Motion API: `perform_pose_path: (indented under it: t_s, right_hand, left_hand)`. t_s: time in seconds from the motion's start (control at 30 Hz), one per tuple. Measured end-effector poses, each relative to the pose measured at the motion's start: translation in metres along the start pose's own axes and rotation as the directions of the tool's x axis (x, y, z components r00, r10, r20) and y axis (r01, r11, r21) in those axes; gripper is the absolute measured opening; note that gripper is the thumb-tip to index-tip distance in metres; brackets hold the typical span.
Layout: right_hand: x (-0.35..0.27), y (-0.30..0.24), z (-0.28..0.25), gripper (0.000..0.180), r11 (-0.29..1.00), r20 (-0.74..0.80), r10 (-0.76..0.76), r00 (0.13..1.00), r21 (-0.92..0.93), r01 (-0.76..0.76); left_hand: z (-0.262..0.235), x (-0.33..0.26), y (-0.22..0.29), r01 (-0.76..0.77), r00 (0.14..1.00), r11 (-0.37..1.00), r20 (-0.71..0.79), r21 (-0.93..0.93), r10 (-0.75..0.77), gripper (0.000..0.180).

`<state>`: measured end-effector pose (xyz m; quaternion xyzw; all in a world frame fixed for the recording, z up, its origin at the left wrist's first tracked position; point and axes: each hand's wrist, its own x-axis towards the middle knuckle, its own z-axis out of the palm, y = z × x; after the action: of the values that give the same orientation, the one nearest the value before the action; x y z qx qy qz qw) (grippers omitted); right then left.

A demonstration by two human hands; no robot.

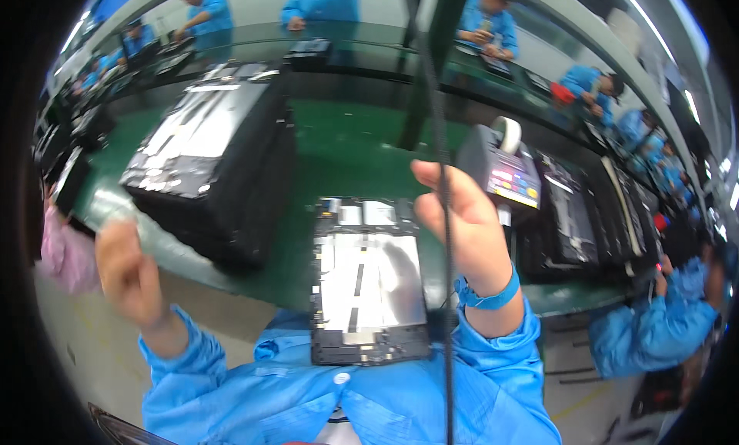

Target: The person assembles electronic devices on a factory assembly line. They repeatedly pick up a device, apply a white adhesive strip to a specific internal component, and then place the device onto a stack. The process is repeated for multiple units.

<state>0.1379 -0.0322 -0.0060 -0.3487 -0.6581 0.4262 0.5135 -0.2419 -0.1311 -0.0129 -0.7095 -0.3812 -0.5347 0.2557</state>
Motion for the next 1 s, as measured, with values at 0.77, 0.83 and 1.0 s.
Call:
perform_pose_path:
  t_s: [0.77,0.83,1.0]
  right_hand:
    - [-0.057,0.012,0.008,0.02,0.989,0.429,0.102,0.898,-0.14,-0.045]
    - [-0.051,0.0,0.021,0.017,0.937,0.631,0.069,0.773,-0.307,0.167]
    - [-0.054,-0.009,0.031,0.019,0.794,0.447,-0.039,0.894,-0.529,0.299]
  left_hand:
    - [0.107,-0.008,0.116,0.739,0.648,0.407,0.732,-0.537,-0.212,0.025]
    - [0.114,-0.015,0.118,0.708,0.685,0.369,0.714,-0.603,-0.148,0.019]
    - [0.112,-0.03,0.118,0.656,0.751,0.434,0.591,-0.618,-0.294,0.012]
